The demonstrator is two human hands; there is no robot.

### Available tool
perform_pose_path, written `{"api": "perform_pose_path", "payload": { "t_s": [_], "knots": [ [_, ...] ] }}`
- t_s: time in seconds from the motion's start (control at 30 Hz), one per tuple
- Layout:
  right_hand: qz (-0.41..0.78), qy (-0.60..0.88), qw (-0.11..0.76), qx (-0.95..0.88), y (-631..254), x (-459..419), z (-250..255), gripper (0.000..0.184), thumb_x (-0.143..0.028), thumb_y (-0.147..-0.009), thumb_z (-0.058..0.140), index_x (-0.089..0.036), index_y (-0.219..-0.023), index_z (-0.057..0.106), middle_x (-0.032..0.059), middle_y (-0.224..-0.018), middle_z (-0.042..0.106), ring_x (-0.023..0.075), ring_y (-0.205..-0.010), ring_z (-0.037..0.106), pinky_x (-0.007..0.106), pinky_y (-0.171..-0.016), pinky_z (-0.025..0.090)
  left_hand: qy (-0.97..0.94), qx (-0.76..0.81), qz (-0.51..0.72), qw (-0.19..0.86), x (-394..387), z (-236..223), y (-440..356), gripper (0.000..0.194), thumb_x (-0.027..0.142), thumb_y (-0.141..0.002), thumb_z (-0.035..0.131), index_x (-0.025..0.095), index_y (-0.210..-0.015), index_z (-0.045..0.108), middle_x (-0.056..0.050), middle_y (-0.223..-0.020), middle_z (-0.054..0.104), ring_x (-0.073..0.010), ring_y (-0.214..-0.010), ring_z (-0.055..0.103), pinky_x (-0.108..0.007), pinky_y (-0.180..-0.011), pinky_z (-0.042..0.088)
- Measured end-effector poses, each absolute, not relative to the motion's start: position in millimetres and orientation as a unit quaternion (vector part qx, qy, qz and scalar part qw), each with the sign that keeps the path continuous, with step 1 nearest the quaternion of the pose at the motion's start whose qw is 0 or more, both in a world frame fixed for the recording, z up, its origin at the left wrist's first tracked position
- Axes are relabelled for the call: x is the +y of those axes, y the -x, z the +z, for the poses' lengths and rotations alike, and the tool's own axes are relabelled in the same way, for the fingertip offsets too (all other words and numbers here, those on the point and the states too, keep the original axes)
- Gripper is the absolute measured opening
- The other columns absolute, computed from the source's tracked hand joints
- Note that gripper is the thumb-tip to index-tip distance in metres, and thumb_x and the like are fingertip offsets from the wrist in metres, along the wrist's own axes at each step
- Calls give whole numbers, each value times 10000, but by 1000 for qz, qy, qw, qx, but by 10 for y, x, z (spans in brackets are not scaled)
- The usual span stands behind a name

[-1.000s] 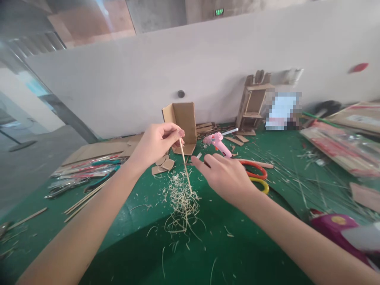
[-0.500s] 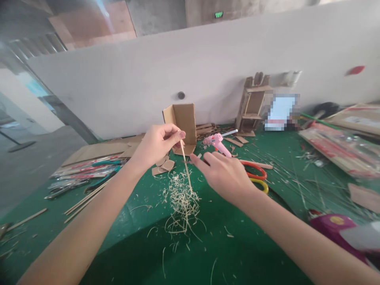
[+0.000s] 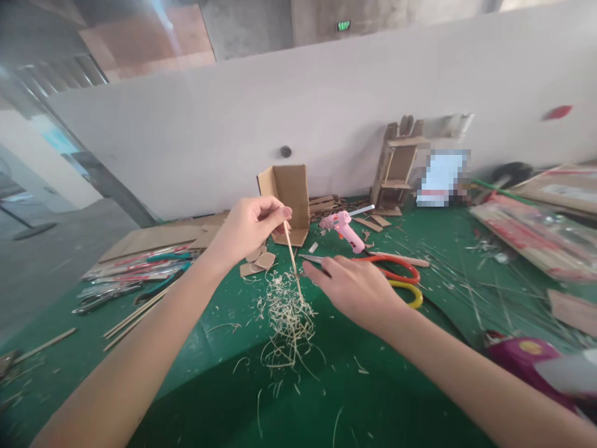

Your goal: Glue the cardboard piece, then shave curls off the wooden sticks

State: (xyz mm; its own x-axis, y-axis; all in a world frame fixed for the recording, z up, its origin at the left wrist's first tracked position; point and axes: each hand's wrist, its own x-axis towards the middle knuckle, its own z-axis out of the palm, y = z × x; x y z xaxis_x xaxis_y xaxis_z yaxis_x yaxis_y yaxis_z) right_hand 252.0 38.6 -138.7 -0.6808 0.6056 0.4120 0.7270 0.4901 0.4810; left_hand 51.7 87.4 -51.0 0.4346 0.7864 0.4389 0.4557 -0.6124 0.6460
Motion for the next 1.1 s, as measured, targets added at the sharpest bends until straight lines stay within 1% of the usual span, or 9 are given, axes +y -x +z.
{"api": "perform_pose_path", "payload": {
  "t_s": [0.1, 0.33, 0.47, 0.57, 0.67, 0.77, 0.83, 0.97, 1.1],
  "knots": [
    [-344, 415, 133, -832, -2481, 447, -1257, 462, -77, -785, 414, -233, -1217, 468, 2, -708, 546, 112, -633, 487, 258, -458, 174, -820, 372, 376, 220, 864, -505, -516, 227, 345, -833, 476, 181, -695, 548, -28, -659, 644, -112, -586, 572, -230, -557, 427],
    [-265, 375, 54, -887, -2543, 284, -1600, 426, -54, -732, 461, -229, -1112, 541, 1, -722, 559, 118, -631, 491, 256, -498, 242, -814, 386, 372, 225, 850, -489, -507, 245, 365, -838, 472, 186, -685, 541, -25, -664, 643, -113, -603, 576, -237, -557, 415],
    [-267, 384, 89, -879, -2527, 318, -1470, 394, -69, -765, 436, -222, -1110, 547, 11, -741, 571, 115, -653, 488, 246, -509, 247, -811, 389, 373, 230, 852, -489, -509, 269, 405, -841, 470, 194, -681, 517, -16, -649, 609, -101, -556, 526, -241, -522, 383],
    [-297, 406, 149, -851, -2430, 440, -1162, 384, -108, -821, 383, -225, -1155, 532, 15, -734, 572, 112, -648, 475, 248, -495, 227, -807, 399, 371, 227, 849, -488, -515, 299, 439, -843, 463, 200, -666, 484, 1, -602, 544, -84, -478, 430, -249, -471, 324],
    [-315, 437, 173, -824, -2357, 524, -989, 379, -137, -845, 358, -248, -1163, 531, 21, -773, 582, 109, -624, 463, 252, -483, 209, -805, 403, 372, 225, 841, -480, -517, 322, 461, -838, 470, 202, -648, 444, 21, -546, 432, -76, -446, 350, -251, -451, 275],
    [-312, 434, 158, -830, -2375, 498, -1114, 401, -92, -818, 367, -234, -1154, 534, 16, -737, 569, 108, -620, 463, 248, -485, 211, -803, 405, 370, 233, 824, -462, -512, 357, 486, -836, 466, 200, -630, 409, 31, -528, 322, -70, -439, 297, -244, -446, 250],
    [-295, 411, 128, -853, -2427, 435, -1299, 412, -55, -789, 381, -221, -1130, 544, 12, -718, 560, 110, -633, 478, 246, -494, 228, -800, 409, 366, 243, 814, -450, -511, 384, 516, -834, 454, 198, -625, 401, 31, -531, 296, -66, -440, 285, -237, -446, 242],
    [-264, 403, 118, -868, -2500, 346, -1504, 378, -71, -796, 404, -211, -1113, 556, 19, -748, 573, 121, -673, 503, 248, -497, 253, -792, 412, 368, 259, 811, -448, -513, 406, 543, -822, 460, 192, -624, 416, 25, -543, 336, -57, -447, 306, -230, -456, 256],
    [-277, 428, 167, -844, -2439, 410, -1273, 358, -120, -834, 369, -233, -1116, 559, 8, -727, 570, 103, -609, 468, 250, -460, 209, -793, 406, 366, 269, 826, -462, -507, 374, 527, -815, 481, 192, -649, 487, 11, -581, 450, -57, -437, 323, -238, -443, 262]
  ]
}}
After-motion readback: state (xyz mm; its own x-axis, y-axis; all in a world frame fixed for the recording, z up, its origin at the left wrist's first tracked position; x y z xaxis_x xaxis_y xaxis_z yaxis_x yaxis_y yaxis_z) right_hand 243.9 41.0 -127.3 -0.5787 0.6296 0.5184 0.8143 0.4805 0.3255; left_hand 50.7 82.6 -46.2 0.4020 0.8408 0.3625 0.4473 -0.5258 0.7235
